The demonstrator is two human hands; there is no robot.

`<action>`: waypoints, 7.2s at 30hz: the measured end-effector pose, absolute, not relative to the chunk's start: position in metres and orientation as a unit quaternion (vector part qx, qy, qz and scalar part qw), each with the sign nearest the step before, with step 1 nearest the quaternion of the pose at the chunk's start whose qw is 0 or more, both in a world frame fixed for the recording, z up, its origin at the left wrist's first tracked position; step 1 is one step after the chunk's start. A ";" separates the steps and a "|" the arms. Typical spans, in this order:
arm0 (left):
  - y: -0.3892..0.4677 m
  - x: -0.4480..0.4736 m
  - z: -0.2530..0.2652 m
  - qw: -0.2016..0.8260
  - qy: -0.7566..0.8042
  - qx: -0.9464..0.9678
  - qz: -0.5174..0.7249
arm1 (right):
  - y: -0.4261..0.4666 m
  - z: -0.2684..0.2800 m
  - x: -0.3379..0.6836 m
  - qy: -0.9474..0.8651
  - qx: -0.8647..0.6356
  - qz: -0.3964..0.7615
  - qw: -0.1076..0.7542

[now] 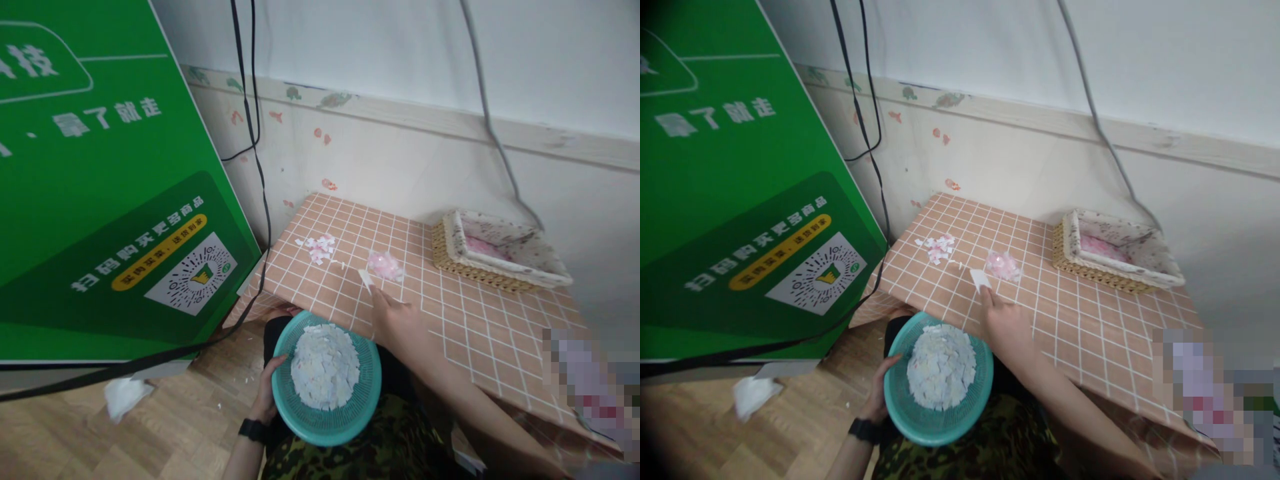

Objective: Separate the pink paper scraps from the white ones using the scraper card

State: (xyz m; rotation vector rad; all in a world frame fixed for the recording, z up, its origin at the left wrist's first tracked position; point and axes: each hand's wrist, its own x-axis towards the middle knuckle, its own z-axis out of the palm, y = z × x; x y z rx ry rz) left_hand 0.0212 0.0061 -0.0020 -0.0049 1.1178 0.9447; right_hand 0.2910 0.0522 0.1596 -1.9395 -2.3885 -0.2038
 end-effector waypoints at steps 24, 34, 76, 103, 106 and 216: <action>0.005 0.060 -0.007 0.803 0.445 -0.013 0.395 | 0.120 0.178 0.288 -0.808 -0.562 0.069 0.162; 0.006 0.076 -0.016 0.824 0.421 -0.001 0.379 | 0.111 0.166 0.260 -0.854 -0.508 0.049 0.098; 0.007 0.123 -0.015 0.858 0.398 0.036 0.324 | 0.017 0.135 0.506 -0.248 -0.562 0.037 0.789; -0.022 0.109 -0.018 0.843 0.424 0.081 0.322 | 0.119 0.176 0.342 -0.720 -0.512 0.228 0.409; -0.024 0.107 -0.017 0.849 0.405 0.076 0.331 | 0.171 0.188 0.333 -0.759 -0.533 0.182 0.328; -0.010 0.093 -0.027 0.869 0.400 -0.007 0.293 | 0.259 0.184 0.301 -0.806 -0.535 0.159 0.196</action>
